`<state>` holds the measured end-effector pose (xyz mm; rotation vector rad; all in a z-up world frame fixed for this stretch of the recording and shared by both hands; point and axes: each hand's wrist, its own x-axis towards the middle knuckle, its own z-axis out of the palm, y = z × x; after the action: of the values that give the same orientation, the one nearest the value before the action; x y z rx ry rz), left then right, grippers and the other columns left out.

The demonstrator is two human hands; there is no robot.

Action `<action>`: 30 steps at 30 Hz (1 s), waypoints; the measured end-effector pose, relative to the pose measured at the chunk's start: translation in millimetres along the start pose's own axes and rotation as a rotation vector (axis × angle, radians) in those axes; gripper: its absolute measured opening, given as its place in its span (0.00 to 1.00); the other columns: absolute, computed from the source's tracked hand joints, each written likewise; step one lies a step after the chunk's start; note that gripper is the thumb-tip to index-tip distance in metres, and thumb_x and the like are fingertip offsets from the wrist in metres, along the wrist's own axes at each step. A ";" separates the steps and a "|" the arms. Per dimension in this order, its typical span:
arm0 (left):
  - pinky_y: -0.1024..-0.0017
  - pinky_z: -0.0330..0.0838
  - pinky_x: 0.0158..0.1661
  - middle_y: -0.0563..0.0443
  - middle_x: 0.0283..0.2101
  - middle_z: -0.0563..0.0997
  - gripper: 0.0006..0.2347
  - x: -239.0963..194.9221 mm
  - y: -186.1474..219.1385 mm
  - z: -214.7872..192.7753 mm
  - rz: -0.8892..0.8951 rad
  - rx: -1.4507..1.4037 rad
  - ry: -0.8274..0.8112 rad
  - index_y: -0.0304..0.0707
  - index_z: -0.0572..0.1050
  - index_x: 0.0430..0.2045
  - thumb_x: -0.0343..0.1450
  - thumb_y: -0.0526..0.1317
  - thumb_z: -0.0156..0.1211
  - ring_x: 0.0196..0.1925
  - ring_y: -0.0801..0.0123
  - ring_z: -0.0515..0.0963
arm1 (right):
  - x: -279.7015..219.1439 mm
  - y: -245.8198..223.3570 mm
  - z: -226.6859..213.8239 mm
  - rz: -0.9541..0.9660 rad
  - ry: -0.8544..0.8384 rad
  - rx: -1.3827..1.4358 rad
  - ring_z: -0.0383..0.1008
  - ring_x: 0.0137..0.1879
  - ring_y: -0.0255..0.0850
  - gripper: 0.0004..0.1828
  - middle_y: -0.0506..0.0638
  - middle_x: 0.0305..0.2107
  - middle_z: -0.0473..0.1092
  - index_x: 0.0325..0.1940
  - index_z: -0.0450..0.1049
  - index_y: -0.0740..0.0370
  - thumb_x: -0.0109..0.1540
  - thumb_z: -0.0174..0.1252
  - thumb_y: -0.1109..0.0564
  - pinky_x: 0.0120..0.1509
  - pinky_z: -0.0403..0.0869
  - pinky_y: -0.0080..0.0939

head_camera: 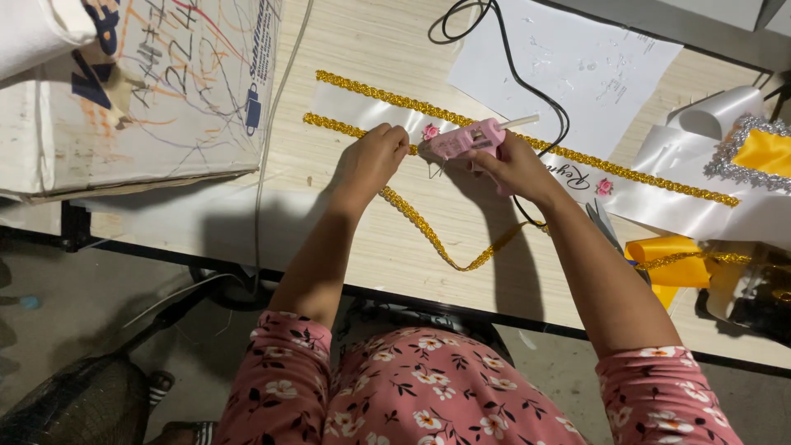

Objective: The person uses a hot glue gun to attach a gold glitter trim to the edges of a white satin sash. They apply glue in sections, press the trim into place, and use scissors to cut the trim to the correct length.

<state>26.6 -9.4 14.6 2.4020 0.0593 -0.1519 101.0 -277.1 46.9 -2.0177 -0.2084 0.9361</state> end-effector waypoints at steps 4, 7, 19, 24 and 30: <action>0.58 0.75 0.35 0.52 0.36 0.79 0.03 1.1 -9.3 9.8 0.016 0.013 0.014 0.44 0.77 0.33 0.71 0.40 0.63 0.38 0.56 0.81 | -2.9 -21.6 3.0 0.064 -0.009 -0.108 0.72 0.24 0.35 0.19 0.52 0.31 0.77 0.54 0.72 0.65 0.68 0.56 0.47 0.24 0.69 0.37; 0.59 0.75 0.36 0.52 0.36 0.79 0.03 -0.5 -6.5 6.6 0.000 -0.001 0.011 0.44 0.77 0.33 0.72 0.40 0.63 0.38 0.56 0.81 | 0.6 -24.4 5.2 0.051 -0.026 -0.179 0.73 0.26 0.36 0.18 0.52 0.31 0.77 0.55 0.72 0.63 0.68 0.54 0.48 0.25 0.70 0.38; 0.61 0.75 0.36 0.53 0.36 0.79 0.03 0.4 -12.3 12.9 0.015 -0.007 0.020 0.43 0.78 0.34 0.72 0.39 0.63 0.36 0.60 0.80 | 15.3 -20.9 13.0 0.045 -0.017 -0.436 0.78 0.36 0.43 0.21 0.55 0.32 0.77 0.48 0.73 0.64 0.67 0.57 0.42 0.44 0.74 0.46; 0.61 0.75 0.36 0.53 0.36 0.79 0.03 0.4 -12.1 11.6 0.028 -0.007 0.022 0.43 0.78 0.34 0.72 0.39 0.63 0.37 0.59 0.80 | 16.8 -16.2 13.7 0.024 0.000 -0.472 0.77 0.35 0.46 0.23 0.57 0.30 0.76 0.50 0.72 0.66 0.67 0.57 0.41 0.42 0.75 0.48; 0.60 0.75 0.37 0.52 0.36 0.79 0.03 -0.8 -2.7 2.0 0.003 0.006 -0.012 0.43 0.78 0.34 0.72 0.40 0.63 0.38 0.59 0.80 | 13.1 -20.4 11.0 0.031 0.000 -0.470 0.77 0.35 0.46 0.22 0.57 0.29 0.76 0.49 0.73 0.65 0.67 0.57 0.43 0.43 0.74 0.48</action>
<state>25.4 -8.7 11.5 2.4069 0.0501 -0.1647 106.6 -251.6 52.0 -2.4538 -0.4305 0.9714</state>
